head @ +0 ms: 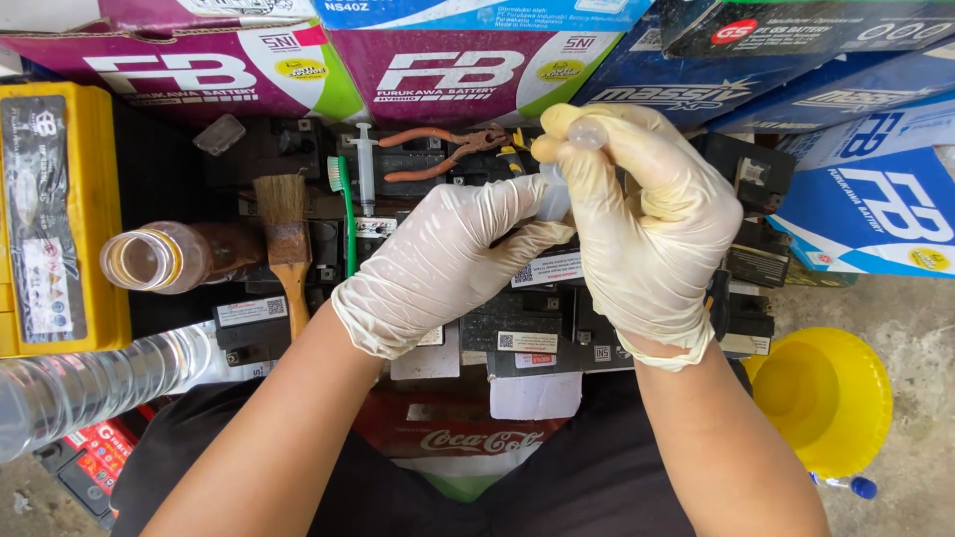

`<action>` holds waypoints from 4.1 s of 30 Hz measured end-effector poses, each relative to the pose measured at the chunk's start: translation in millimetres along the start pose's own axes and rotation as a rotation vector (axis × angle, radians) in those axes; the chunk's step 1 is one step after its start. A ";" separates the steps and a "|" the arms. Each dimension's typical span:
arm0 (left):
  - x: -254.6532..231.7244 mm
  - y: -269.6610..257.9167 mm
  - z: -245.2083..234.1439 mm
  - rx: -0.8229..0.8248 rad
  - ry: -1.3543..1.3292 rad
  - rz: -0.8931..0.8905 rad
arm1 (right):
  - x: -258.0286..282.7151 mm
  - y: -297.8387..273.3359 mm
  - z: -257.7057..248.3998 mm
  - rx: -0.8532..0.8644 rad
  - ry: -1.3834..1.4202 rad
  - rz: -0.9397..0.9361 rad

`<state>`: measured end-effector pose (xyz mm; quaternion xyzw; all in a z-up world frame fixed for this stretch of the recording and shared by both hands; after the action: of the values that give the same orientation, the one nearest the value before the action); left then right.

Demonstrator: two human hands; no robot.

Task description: Servicing car batteries by drawing liquid from a bucket with a syringe and injecting it into the battery cells.

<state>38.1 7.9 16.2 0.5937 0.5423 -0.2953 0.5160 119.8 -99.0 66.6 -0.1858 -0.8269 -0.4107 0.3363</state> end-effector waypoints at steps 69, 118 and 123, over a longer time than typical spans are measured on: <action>-3.9 3.6 30.1 -0.001 -0.674 -0.174 | 33.7 8.5 -16.8 0.032 -0.147 -0.275; -101.0 -53.0 -3.4 -0.196 -0.318 -0.004 | 72.6 -104.2 -43.9 0.176 0.505 0.472; -102.7 -112.8 29.9 -0.182 -0.005 0.144 | 114.8 -111.9 -27.9 0.408 0.679 0.455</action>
<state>-87.0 -68.4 67.9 0.5814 0.5215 -0.2084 0.5888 -15.2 -184.3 98.1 -0.1477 -0.6720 -0.1926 0.6996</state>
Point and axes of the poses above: each hand's wrist, its own y-axis towards the middle knuckle, its own z-axis out of the palm, x = y × z, the point moved 4 cm from there along y, towards the middle knuckle, and after that the axes turned 5 degrees about -y, right-handed, at the moved point
